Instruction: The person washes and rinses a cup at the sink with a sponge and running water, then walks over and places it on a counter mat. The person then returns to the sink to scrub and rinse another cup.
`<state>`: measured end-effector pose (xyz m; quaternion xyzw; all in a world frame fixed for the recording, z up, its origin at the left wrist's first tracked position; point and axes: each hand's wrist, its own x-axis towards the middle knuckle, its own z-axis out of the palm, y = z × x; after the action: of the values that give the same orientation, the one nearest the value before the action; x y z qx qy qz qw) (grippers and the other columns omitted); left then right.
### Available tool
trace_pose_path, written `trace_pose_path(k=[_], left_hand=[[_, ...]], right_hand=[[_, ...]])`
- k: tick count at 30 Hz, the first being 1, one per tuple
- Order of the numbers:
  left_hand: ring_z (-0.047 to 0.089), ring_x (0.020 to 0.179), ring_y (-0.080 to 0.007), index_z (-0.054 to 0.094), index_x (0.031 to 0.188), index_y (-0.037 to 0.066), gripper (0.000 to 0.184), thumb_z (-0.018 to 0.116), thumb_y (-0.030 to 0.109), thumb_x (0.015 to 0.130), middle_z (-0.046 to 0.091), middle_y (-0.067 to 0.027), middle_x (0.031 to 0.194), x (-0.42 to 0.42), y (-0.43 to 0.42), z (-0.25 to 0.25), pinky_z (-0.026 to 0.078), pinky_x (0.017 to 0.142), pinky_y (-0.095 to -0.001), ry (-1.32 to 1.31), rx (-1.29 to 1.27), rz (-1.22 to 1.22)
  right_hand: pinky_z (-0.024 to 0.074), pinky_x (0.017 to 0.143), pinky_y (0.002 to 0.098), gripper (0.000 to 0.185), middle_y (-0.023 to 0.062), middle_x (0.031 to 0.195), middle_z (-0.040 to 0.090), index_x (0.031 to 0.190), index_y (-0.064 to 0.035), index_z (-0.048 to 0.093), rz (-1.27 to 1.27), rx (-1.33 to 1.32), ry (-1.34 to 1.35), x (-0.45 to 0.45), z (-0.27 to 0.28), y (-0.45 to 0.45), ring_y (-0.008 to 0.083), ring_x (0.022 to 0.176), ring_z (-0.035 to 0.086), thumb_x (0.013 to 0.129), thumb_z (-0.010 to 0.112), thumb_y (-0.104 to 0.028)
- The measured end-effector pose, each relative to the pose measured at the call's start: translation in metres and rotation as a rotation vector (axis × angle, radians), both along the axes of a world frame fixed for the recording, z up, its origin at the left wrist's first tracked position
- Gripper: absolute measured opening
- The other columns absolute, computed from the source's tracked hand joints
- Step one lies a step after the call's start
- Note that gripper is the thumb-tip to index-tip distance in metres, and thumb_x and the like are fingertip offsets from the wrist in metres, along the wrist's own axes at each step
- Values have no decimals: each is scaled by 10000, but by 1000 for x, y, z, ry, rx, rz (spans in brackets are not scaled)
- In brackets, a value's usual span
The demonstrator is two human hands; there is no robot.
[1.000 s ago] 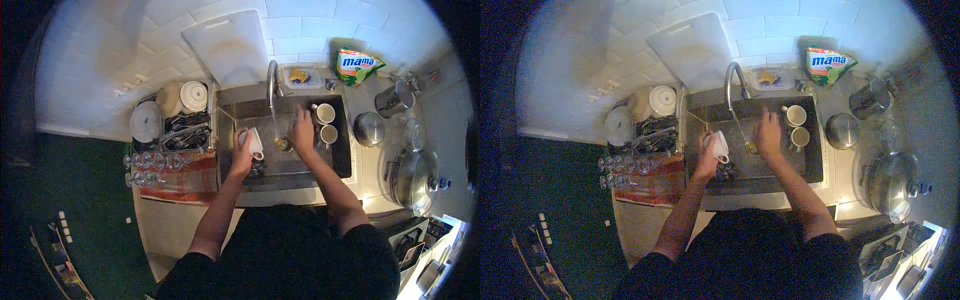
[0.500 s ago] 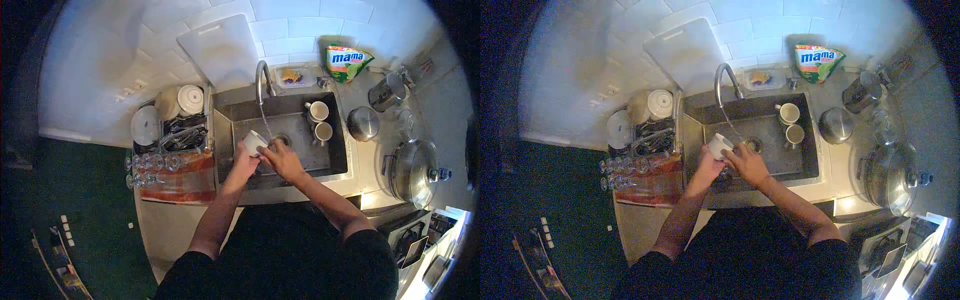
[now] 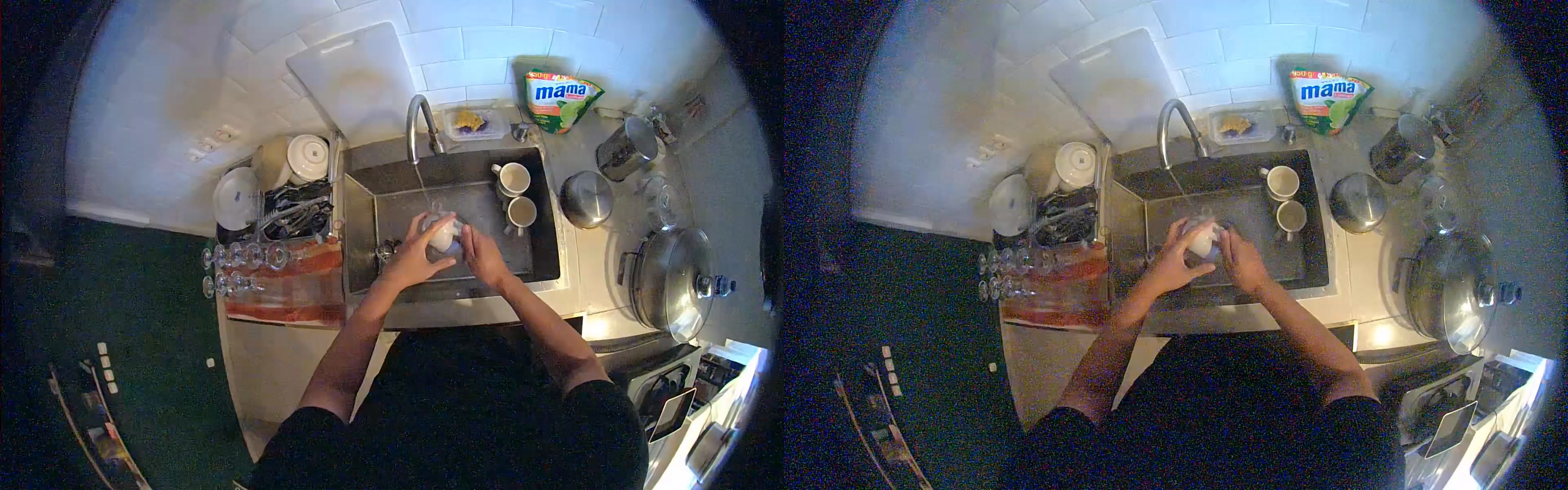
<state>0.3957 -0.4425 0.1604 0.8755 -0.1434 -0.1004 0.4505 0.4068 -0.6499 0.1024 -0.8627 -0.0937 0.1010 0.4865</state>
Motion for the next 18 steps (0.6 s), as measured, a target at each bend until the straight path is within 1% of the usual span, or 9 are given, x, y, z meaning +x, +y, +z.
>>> trace_pose_path(k=[2, 4, 6, 9, 11, 13, 15, 16, 18], left_hand=[[493, 1359, -457, 534, 1480, 336, 807, 881, 254, 756, 457, -223, 1475, 0, -7, -1, 490, 1090, -517, -128, 49, 18], [533, 1310, -471, 548, 1455, 328, 788, 886, 275, 745, 512, -230, 1417, 6, -5, -9, 508, 1065, -511, -13, 9, 1], [568, 1265, -476, 572, 1419, 309, 761, 894, 297, 730, 556, -232, 1362, 7, -3, -9, 528, 1032, -510, 14, 57, 15], [607, 1220, -464, 611, 1374, 270, 725, 901, 326, 712, 580, -228, 1340, 0, -5, 9, 542, 1004, -509, -28, 189, 76], [626, 1209, -446, 620, 1378, 250, 724, 898, 338, 714, 565, -231, 1402, -4, -5, 20, 533, 1027, -500, 2, 140, 115], [615, 1238, -456, 623, 1382, 259, 725, 895, 336, 715, 541, -264, 1421, -8, -5, -1, 531, 1025, -505, -53, 78, 170], [601, 1260, -461, 617, 1399, 263, 741, 896, 336, 716, 523, -277, 1446, -13, -1, 15, 521, 1037, -513, -19, 80, 177], [580, 1290, -460, 608, 1419, 274, 758, 896, 336, 720, 522, -277, 1450, -13, 0, 2, 518, 1043, -504, -67, 84, 196], [632, 1181, -431, 640, 1349, 240, 699, 903, 341, 709, 553, -219, 1338, -18, 6, -3, 549, 954, -500, -177, 106, 263]], right_hand=[[523, 762, 574, 339, 292, 928, 680, 1139, -22, 548, 99, -3, -150, -7, -14, -12, 502, 865, 657, 1116, 405, -329], [511, 717, 514, 353, 256, 859, 649, 1085, -13, 543, 140, 29, -140, -12, -15, -16, 431, 786, 642, 1127, 390, -328], [483, 618, 425, 386, 187, 718, 597, 994, -6, 535, 108, 80, 42, -17, 2, -13, 312, 620, 609, 1146, 370, -321], [486, 611, 384, 341, 139, 757, 607, 1045, -18, 498, -35, 111, -139, -25, -16, -7, 226, 649, 612, 1149, 371, -317], [498, 712, 425, 299, 206, 878, 625, 1114, 3, 497, -130, 202, -143, -22, -28, -6, 354, 754, 619, 1130, 418, -285], [506, 757, 434, 305, 251, 928, 628, 1162, 19, 520, -183, 293, 30, -27, 9, 4, 429, 818, 635, 1119, 449, -275], [508, 748, 457, 300, 262, 957, 642, 1221, 13, 521, -89, 149, 2, -23, 18, 6, 452, 846, 643, 1115, 454, -260], [506, 746, 467, 304, 265, 961, 647, 1221, 13, 528, -47, 106, 10, -23, 23, 9, 458, 850, 646, 1115, 452, -261], [503, 742, 486, 312, 272, 968, 658, 1220, 13, 542, 20, 21, 20, -22, 33, 17, 471, 858, 651, 1116, 446, -264]])
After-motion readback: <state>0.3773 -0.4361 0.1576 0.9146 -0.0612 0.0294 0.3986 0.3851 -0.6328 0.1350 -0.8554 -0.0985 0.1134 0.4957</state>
